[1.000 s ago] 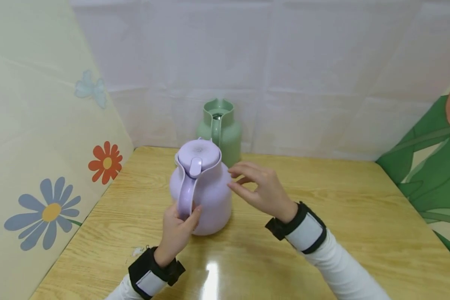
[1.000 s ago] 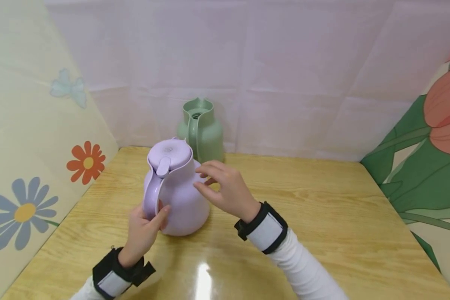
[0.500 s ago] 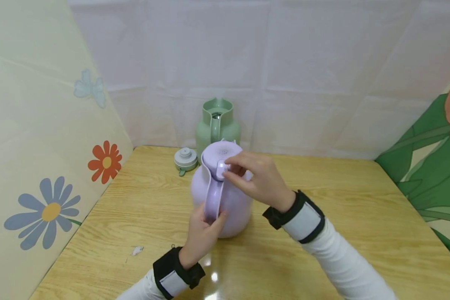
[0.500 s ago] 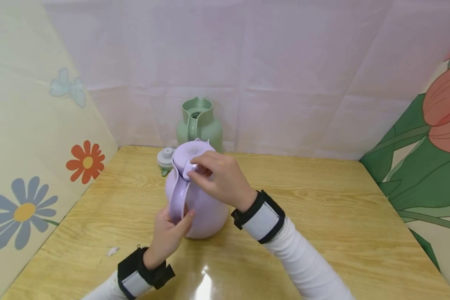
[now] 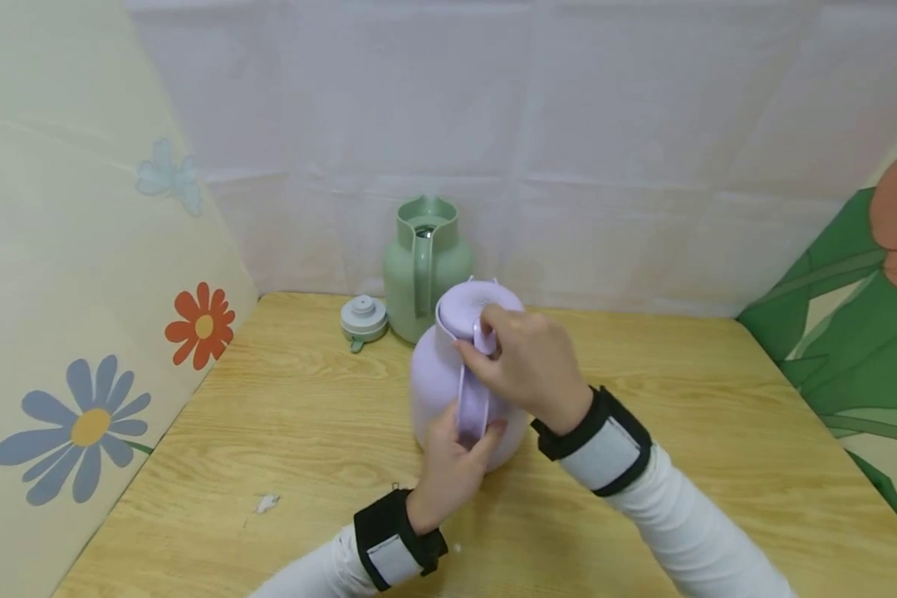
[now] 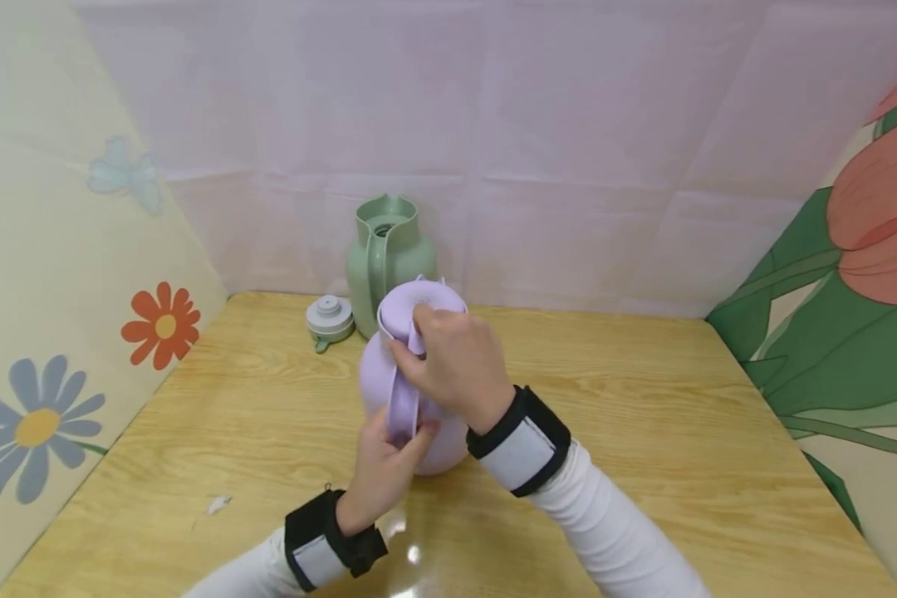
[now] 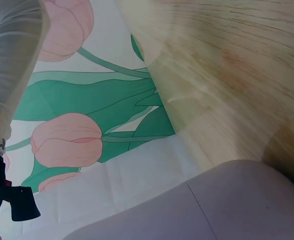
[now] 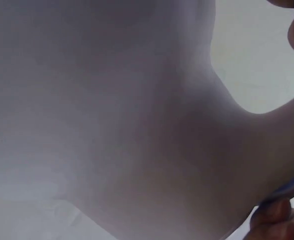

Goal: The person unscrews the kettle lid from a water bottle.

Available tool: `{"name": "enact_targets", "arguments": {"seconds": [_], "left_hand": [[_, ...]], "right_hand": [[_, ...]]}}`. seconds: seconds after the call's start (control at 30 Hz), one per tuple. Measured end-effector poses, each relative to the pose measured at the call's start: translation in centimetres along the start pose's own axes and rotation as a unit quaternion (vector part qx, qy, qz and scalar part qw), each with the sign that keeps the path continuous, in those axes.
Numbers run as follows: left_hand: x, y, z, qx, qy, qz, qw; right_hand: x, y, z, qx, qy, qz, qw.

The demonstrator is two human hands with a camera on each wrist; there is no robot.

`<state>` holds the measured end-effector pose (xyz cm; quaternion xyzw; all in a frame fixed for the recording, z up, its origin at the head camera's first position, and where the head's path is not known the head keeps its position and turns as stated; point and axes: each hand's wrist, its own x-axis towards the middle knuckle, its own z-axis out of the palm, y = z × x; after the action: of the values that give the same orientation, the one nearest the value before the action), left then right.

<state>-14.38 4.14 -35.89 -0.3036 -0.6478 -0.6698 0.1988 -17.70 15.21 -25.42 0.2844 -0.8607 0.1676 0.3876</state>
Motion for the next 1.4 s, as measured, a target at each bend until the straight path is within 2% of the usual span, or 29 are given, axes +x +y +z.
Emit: {"name": "enact_targets", "arguments": {"seconds": [0.23,0.43,0.6,0.77,0.9,1.23,1.4], "left_hand": [[0.1,0.1,1.3,-0.007,-0.014,-0.006,0.9999],[0.5,-0.4,1.3,0.0,-0.042,0.033,0.9986],[0.7,-0.8,1.1,-0.01,-0.053,0.043,0.9976],[0.6,-1.2,1.4,-0.021,-0.04,0.052,0.9976],[0.5,-1.4,1.6,-0.023,-0.034,0.055,0.9977],[0.6,-1.5,1.5,-0.031,-0.042,0.049,0.9974],[0.5,-1.4,1.5,-0.026,-0.042,0.045,0.9978]], "right_hand": [[-0.5,0.2,-0.8,-0.049,-0.018,0.032,0.9981],[-0.7,0.4,-1.2,-0.059,-0.028,0.032,0.9974],[-0.7,0.9,-0.9,-0.018,-0.021,0.012,0.9995],[-0.9,1.8,-0.6,0.054,0.0,-0.01,0.9985],[-1.1,2.4,-0.4,0.098,0.017,-0.013,0.995],[-0.9,3.4,-0.4,0.131,0.014,-0.028,0.9908],[-1.1,4.1,-0.3,0.177,0.009,-0.028,0.9839]]}}
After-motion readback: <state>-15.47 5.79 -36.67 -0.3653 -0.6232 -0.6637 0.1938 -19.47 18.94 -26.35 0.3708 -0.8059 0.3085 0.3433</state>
